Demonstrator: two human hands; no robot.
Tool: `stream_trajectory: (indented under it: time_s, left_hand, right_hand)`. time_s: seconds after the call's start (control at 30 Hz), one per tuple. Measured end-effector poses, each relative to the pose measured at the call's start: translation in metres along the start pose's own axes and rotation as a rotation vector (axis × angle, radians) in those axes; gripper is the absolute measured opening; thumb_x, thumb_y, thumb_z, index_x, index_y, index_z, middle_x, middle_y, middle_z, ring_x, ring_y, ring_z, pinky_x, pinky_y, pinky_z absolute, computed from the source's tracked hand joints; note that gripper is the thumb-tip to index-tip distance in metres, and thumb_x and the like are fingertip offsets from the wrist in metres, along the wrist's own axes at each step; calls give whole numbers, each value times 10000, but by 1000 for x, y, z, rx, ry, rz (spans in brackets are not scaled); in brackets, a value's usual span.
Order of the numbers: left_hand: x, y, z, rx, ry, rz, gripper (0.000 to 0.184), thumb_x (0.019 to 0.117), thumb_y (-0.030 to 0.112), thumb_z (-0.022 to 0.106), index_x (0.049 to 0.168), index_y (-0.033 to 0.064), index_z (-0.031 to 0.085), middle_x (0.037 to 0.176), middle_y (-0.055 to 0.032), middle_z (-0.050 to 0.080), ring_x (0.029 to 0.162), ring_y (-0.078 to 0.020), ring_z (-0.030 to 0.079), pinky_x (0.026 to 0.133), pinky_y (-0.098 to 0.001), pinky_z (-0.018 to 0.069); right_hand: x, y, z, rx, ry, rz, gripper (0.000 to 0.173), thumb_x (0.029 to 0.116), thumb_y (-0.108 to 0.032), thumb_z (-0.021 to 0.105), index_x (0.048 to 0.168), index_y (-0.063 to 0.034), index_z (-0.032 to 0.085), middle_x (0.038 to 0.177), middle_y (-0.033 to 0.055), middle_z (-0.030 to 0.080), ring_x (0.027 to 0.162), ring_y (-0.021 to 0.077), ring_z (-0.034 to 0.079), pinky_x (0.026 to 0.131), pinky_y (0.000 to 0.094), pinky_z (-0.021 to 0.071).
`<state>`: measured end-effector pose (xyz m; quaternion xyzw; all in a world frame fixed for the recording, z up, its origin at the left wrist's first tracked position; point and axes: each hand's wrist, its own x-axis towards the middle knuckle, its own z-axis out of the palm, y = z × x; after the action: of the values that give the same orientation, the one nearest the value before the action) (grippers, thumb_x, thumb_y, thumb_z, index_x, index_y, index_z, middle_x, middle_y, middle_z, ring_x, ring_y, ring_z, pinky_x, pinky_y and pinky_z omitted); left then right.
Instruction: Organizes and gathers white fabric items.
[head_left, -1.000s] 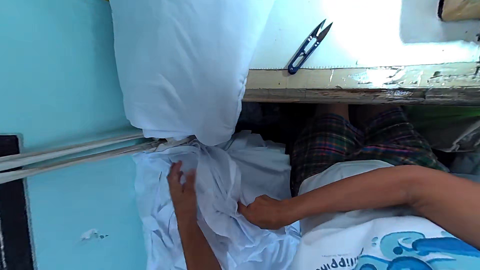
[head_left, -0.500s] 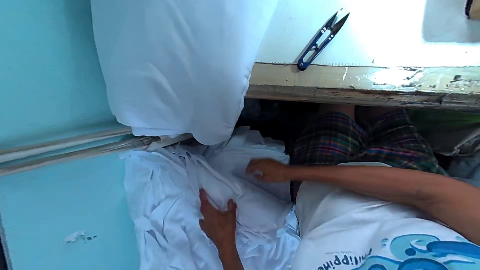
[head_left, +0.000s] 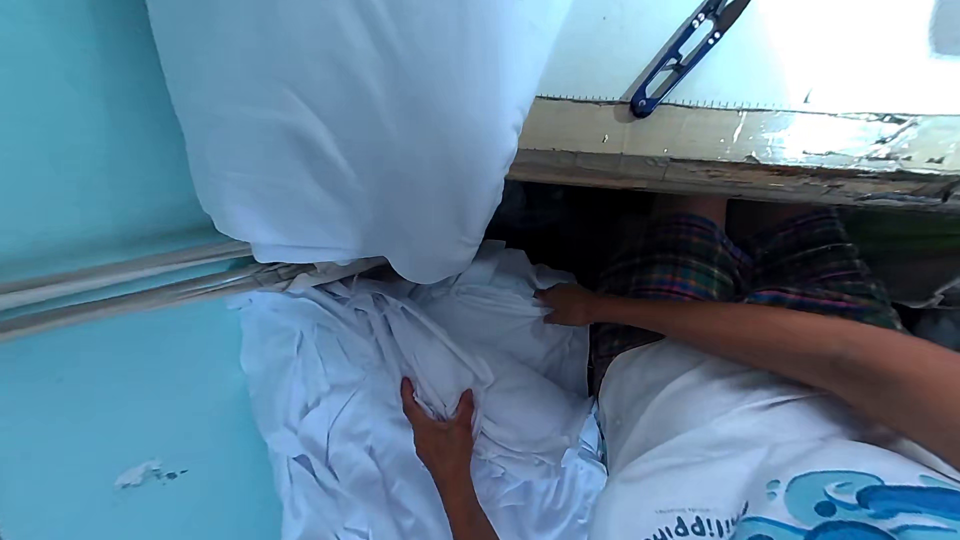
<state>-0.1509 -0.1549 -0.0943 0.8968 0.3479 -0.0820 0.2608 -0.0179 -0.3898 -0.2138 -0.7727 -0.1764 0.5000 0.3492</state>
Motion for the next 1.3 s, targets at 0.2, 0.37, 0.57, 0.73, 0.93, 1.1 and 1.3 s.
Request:
stream_trajectory:
  time_s: [0.2, 0.37, 0.57, 0.73, 0.93, 1.1, 1.3]
  left_hand:
    - [1, -9, -9, -77, -6, -11, 1009, 806, 181, 795, 1621, 49, 216, 1568, -271, 395, 1412, -394, 448, 1113, -557, 397]
    - [-6, -3, -20, -51, -107, 47, 950, 900, 338, 684, 1626, 10, 167, 1620, -263, 317, 1480, -364, 371, 1174, -529, 331]
    - [-8, 15, -1, 210, -52, 68, 1138, 777, 434, 836, 1616, -4, 205, 1497, -331, 463, 1282, -533, 541, 1002, -697, 421]
    - [-2, 9, -1, 88, -22, 24, 1097, 774, 314, 864, 1620, 43, 221, 1518, -300, 455, 1278, -507, 550, 986, -683, 441]
    - [-7, 21, -3, 243, -84, 49, 1100, 825, 497, 771, 1609, -29, 207, 1500, -372, 425, 1352, -554, 459, 1074, -690, 360]
    - [9, 6, -2, 70, -11, 60, 1035, 786, 311, 837, 1603, 27, 269, 1531, -288, 446, 1323, -485, 521, 1023, -668, 418]
    - [9, -6, 5, -67, 63, 74, 1035, 766, 225, 844, 1592, 3, 260, 1540, -300, 417, 1350, -409, 504, 1067, -552, 428]
  right_hand:
    - [-81, -95, 46, -41, -97, -495, 230, 1004, -20, 576, 1203, 70, 650, 1064, 298, 680, 1038, 494, 655, 891, 649, 486]
    - [-75, -121, 66, -106, -174, -435, 236, 1035, 16, 478, 1207, 142, 578, 1078, 328, 644, 1027, 506, 645, 872, 612, 506]
    - [-64, -105, 69, -175, -105, -464, 242, 1043, 12, 457, 1200, 130, 599, 1111, 309, 665, 1163, 505, 600, 1114, 647, 341]
    - [-59, -101, 70, -143, -69, -493, 212, 1010, 7, 527, 1162, 106, 637, 1085, 289, 679, 1191, 511, 576, 1123, 661, 317]
    - [-71, -100, 82, -137, -85, -472, 288, 968, -6, 597, 1224, 125, 579, 1211, 309, 622, 1253, 498, 543, 1089, 591, 396]
    - [-62, -86, 64, 93, -190, -466, 356, 1000, -83, 598, 1312, 89, 590, 1300, 304, 610, 1327, 477, 503, 1110, 566, 387]
    - [-48, -79, 52, 443, -202, -345, 285, 1061, -40, 438, 1264, 93, 588, 1159, 285, 657, 1100, 398, 641, 984, 543, 470]
